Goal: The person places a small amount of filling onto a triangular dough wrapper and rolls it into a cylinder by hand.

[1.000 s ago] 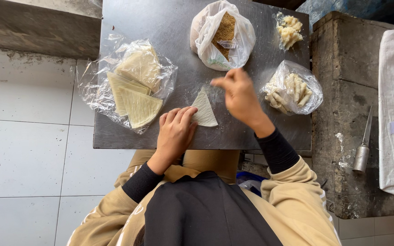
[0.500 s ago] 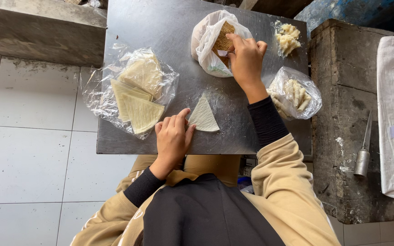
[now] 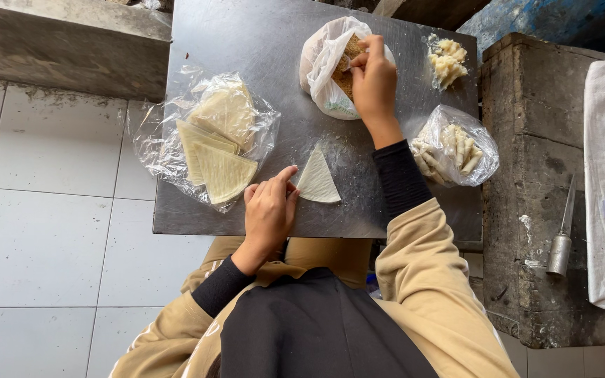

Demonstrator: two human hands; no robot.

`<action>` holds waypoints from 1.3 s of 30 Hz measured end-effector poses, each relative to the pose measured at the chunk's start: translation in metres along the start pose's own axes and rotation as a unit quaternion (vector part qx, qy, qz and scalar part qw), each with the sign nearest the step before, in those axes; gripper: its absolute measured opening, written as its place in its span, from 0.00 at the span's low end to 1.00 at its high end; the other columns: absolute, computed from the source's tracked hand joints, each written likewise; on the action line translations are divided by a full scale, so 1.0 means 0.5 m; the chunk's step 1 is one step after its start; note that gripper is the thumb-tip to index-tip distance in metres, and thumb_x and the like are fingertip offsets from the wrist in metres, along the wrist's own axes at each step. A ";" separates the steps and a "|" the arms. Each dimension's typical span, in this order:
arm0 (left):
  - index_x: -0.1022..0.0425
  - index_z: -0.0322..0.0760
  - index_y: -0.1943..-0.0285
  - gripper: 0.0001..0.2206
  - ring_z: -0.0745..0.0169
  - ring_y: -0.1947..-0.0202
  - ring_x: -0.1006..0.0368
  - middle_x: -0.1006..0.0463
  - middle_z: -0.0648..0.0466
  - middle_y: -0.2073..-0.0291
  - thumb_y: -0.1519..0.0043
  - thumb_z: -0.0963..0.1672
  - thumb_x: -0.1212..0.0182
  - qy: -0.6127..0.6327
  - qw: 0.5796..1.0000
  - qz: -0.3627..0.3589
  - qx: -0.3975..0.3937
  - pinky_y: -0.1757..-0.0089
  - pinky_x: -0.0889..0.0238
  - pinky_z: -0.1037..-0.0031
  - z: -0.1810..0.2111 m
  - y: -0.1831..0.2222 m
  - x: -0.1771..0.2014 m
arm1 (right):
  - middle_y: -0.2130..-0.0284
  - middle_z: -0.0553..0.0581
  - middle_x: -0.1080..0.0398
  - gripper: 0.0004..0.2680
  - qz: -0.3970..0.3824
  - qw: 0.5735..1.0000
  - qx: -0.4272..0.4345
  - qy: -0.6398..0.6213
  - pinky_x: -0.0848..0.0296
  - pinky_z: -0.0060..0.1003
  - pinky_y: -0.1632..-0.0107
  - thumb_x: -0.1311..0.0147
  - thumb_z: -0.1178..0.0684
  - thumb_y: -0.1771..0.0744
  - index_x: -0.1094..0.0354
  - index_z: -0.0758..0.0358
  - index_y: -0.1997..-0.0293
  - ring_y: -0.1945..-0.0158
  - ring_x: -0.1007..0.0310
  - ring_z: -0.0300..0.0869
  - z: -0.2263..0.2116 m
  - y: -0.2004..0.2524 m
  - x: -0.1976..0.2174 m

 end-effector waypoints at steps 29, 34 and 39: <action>0.34 0.34 0.34 0.19 0.50 0.60 0.22 0.18 0.49 0.60 0.34 0.37 0.41 0.107 0.993 0.005 0.044 0.56 0.33 0.63 0.008 -0.002 -0.009 | 0.59 0.56 0.24 0.11 -0.167 0.943 0.284 0.041 0.29 0.40 0.45 0.45 0.59 0.33 0.32 0.66 0.44 0.52 0.25 0.45 -0.338 0.268 0.217; 0.35 0.34 0.33 0.20 0.51 0.60 0.21 0.18 0.48 0.59 0.35 0.37 0.41 0.121 0.992 -0.003 0.034 0.57 0.32 0.64 0.006 -0.008 -0.016 | 0.55 0.57 0.23 0.09 -0.111 0.985 0.130 -0.019 0.24 0.36 0.49 0.41 0.61 0.32 0.32 0.61 0.48 0.52 0.24 0.43 -0.239 0.227 0.232; 0.35 0.35 0.34 0.21 0.53 0.61 0.21 0.18 0.49 0.60 0.37 0.38 0.37 0.106 0.994 -0.011 0.013 0.59 0.33 0.65 0.014 -0.020 -0.024 | 0.58 0.56 0.21 0.15 -0.029 0.984 -0.099 -0.144 0.20 0.32 0.55 0.42 0.67 0.32 0.38 0.65 0.40 0.55 0.19 0.38 -0.079 0.115 0.211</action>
Point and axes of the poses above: each hand's wrist, its own y-axis away from the middle knuckle, its own x-axis out of the back of the hand, z = x × y, the point moved 5 cm from there along -y, towards the middle knuckle
